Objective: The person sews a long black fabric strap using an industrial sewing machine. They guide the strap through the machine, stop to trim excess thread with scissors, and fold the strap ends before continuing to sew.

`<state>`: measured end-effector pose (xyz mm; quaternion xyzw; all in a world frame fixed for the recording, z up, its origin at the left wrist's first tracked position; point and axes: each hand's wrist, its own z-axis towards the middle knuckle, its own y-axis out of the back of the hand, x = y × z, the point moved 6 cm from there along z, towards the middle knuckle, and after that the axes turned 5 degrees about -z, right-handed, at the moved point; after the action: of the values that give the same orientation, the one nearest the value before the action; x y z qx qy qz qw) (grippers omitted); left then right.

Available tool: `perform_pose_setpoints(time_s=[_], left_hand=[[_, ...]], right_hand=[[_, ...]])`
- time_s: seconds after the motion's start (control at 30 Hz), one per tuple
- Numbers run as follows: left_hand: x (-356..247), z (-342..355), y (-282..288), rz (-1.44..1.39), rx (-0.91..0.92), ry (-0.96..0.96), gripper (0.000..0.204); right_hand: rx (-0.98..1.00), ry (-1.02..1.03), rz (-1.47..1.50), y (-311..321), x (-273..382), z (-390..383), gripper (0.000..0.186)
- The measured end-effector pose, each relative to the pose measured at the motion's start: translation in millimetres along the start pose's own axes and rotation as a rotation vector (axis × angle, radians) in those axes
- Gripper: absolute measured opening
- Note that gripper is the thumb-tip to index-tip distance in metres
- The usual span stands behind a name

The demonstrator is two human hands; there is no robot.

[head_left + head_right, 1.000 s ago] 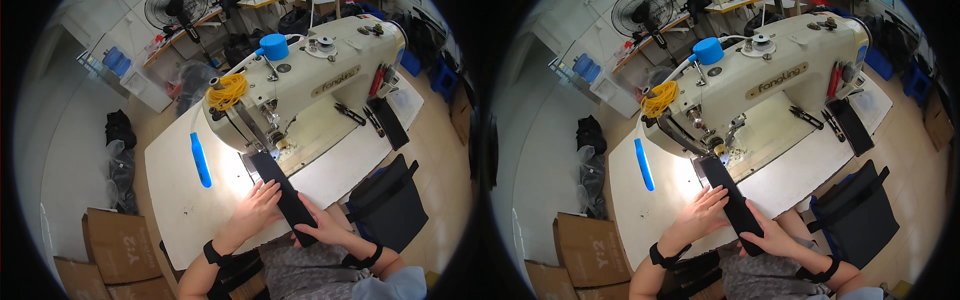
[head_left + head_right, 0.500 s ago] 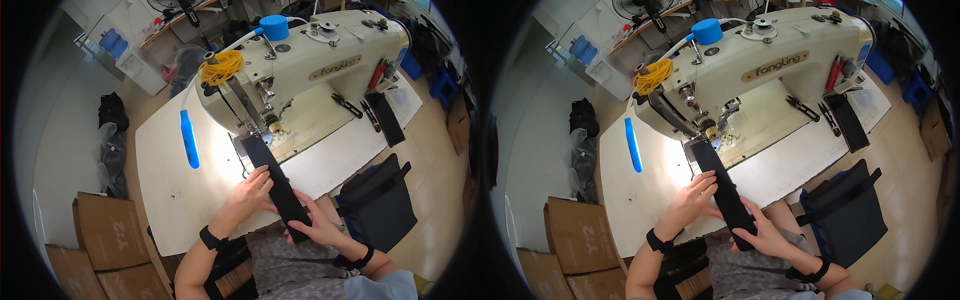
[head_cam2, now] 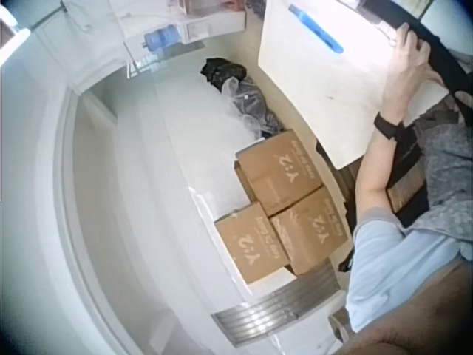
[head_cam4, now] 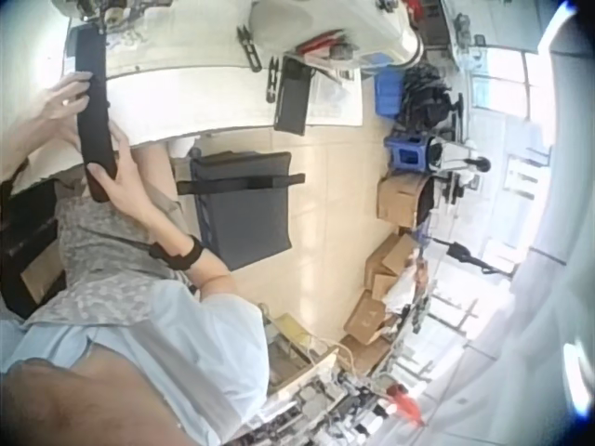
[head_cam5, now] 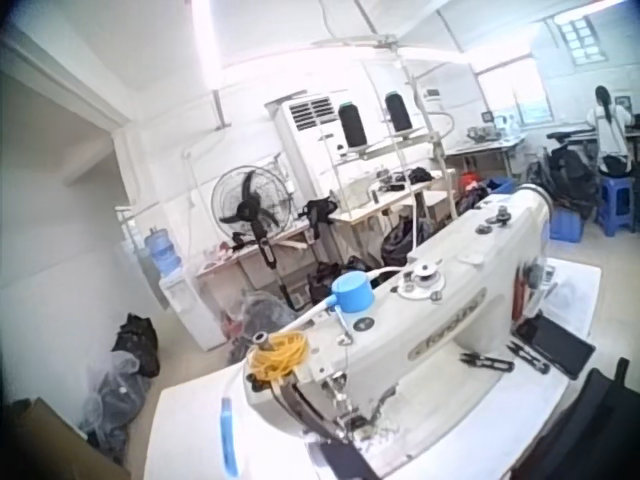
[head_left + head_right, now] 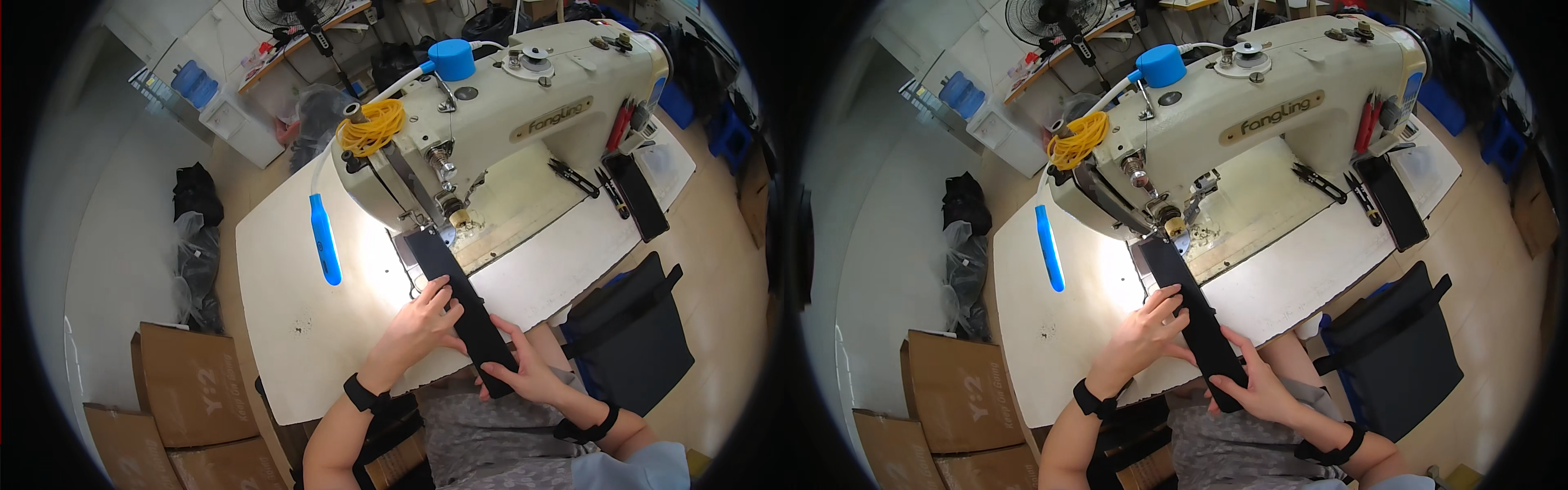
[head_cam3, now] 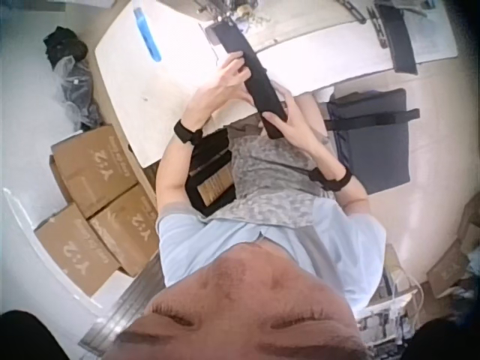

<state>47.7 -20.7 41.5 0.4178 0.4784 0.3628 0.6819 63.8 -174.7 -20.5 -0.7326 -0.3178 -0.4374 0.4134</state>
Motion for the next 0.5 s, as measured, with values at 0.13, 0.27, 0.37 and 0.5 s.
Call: perform_pose_setpoints(time_s=[0.13, 0.27, 0.37, 0.5], left_hand=[[10, 1, 1, -0.007, -0.057, -0.041, 0.058], [22, 3, 3, -0.027, -0.089, -0.022, 0.059], [29, 5, 5, 0.006, -0.096, -0.005, 0.057], [41, 5, 6, -0.037, -0.077, 0.045, 0.056]], right_hand=[[0.004, 0.021, -0.003, 0, 3, 5, 0.069], [0.016, 0.020, 0.001, 1, 3, 8, 0.070], [0.035, 0.030, -0.017, 1, 4, 9, 0.071], [0.049, 0.023, 0.024, -1, 4, 9, 0.072]])
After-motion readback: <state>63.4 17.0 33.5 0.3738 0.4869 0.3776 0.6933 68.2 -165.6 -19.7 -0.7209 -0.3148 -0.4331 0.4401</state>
